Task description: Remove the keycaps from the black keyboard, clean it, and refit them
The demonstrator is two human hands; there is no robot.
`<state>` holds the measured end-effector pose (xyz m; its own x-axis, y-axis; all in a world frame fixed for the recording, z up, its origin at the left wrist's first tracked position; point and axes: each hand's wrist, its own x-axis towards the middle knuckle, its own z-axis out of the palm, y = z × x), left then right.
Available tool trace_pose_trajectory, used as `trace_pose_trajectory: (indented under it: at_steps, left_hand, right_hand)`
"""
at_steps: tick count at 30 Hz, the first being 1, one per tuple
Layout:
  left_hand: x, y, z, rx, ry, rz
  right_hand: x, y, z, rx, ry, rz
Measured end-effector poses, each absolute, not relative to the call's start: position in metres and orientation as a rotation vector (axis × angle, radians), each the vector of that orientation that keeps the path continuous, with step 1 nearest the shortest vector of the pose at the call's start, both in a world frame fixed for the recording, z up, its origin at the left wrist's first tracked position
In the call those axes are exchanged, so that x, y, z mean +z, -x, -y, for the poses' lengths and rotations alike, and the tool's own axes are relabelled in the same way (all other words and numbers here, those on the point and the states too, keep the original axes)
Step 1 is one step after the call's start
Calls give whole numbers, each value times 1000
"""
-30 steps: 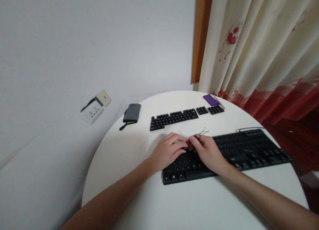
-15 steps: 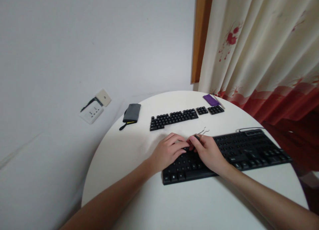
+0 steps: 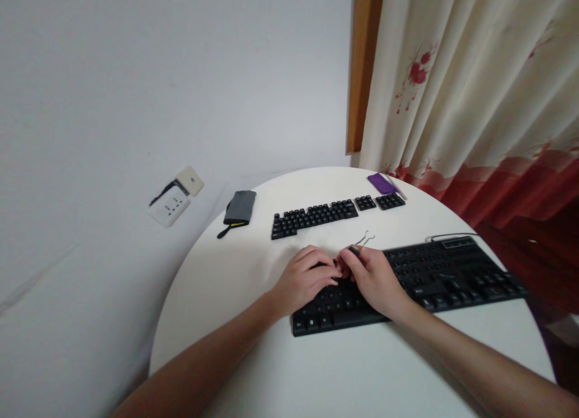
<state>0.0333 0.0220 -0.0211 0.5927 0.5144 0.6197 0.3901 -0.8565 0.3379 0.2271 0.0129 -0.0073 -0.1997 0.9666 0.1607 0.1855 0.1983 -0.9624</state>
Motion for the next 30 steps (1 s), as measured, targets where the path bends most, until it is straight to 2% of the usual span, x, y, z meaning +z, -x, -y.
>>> trace_pose_trajectory:
  at_steps: [5,10,14,18,23,30]
  left_hand:
    - [-18,-31,-22,1325,-2600,-837]
    - [8,-10,-59,1573,-2490,-1380]
    - [13,2,-97,1306,-2609,-1504]
    - [-10,3,-104,1093,-2549,-1713]
    - [-35,8,-95,855,-2630,-1683]
    - [-42,13,-96,859,-2573,-1802]
  right_hand:
    - [-11,-223,-11,1113,1130,1517]
    - [-12,-225,-16,1120,1117,1456]
    - [-13,-228,-20,1096,1083,1448]
    - [-11,-231,-21,1069,1090,1430]
    - [-7,-233,-21,1073,1088,1409]
    - [-9,-231,-18,1101,1070,1416]
